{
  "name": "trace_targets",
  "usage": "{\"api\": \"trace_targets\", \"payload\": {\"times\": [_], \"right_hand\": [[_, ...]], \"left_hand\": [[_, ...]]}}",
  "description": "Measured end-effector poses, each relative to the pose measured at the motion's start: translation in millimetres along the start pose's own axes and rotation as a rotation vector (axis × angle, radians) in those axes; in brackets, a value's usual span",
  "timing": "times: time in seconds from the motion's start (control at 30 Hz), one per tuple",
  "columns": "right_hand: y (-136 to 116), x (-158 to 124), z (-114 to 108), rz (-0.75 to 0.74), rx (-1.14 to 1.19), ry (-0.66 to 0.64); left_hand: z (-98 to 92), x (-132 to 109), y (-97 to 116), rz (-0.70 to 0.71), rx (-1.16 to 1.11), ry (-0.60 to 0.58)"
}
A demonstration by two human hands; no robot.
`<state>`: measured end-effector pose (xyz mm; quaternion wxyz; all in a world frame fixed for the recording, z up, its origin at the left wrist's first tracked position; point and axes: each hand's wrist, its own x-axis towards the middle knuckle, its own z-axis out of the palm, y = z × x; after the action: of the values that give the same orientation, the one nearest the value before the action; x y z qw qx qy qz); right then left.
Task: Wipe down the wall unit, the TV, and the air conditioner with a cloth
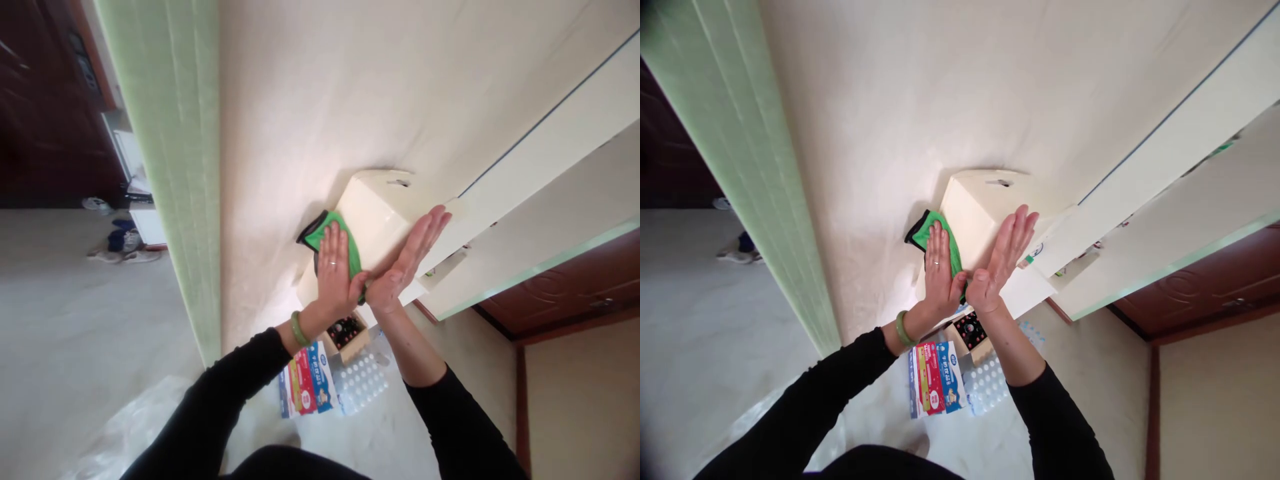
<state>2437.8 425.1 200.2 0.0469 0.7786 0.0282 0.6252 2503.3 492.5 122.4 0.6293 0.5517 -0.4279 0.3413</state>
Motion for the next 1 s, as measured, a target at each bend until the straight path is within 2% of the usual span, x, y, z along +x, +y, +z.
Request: {"api": "trace_targets", "payload": {"times": [0.13,0.2,0.27,0.4,0.47,0.57,0.67,0.73,0.8,1.0], "right_hand": [[2,-3,5,0.002,0.014,0.022],[2,-5,6,0.009,-0.004,0.007],[0,-8,7,0.017,-0.037,-0.012],[-2,-17,10,0.08,-0.018,-0.014],[-2,-21,12,0.136,0.005,-0.016],[-1,-25,13,0.207,0.066,-0.036],[-1,-25,14,0.262,0.112,-0.08],[-2,-25,13,0.313,0.122,-0.113],[-2,-24,13,0.337,0.152,-0.116],[2,-26,17,0.318,0.245,-0.043]], "left_hand": [[-6.7,69,-3,0.123,-0.028,-0.031],[-9.2,93,1,0.141,-0.053,-0.035],[-10.3,93,7,0.123,-0.06,-0.035],[-12.7,57,14,0.157,0.024,-0.051],[-15.8,59,12,0.217,0.066,-0.072],[-22.5,100,8,0.244,0.08,-0.117],[-29.9,147,6,0.162,0.106,-0.181],[-34.0,160,9,0.116,0.12,-0.199],[-36.8,154,15,0.124,0.152,-0.183],[-32.0,103,47,0.258,0.223,-0.147]]}}
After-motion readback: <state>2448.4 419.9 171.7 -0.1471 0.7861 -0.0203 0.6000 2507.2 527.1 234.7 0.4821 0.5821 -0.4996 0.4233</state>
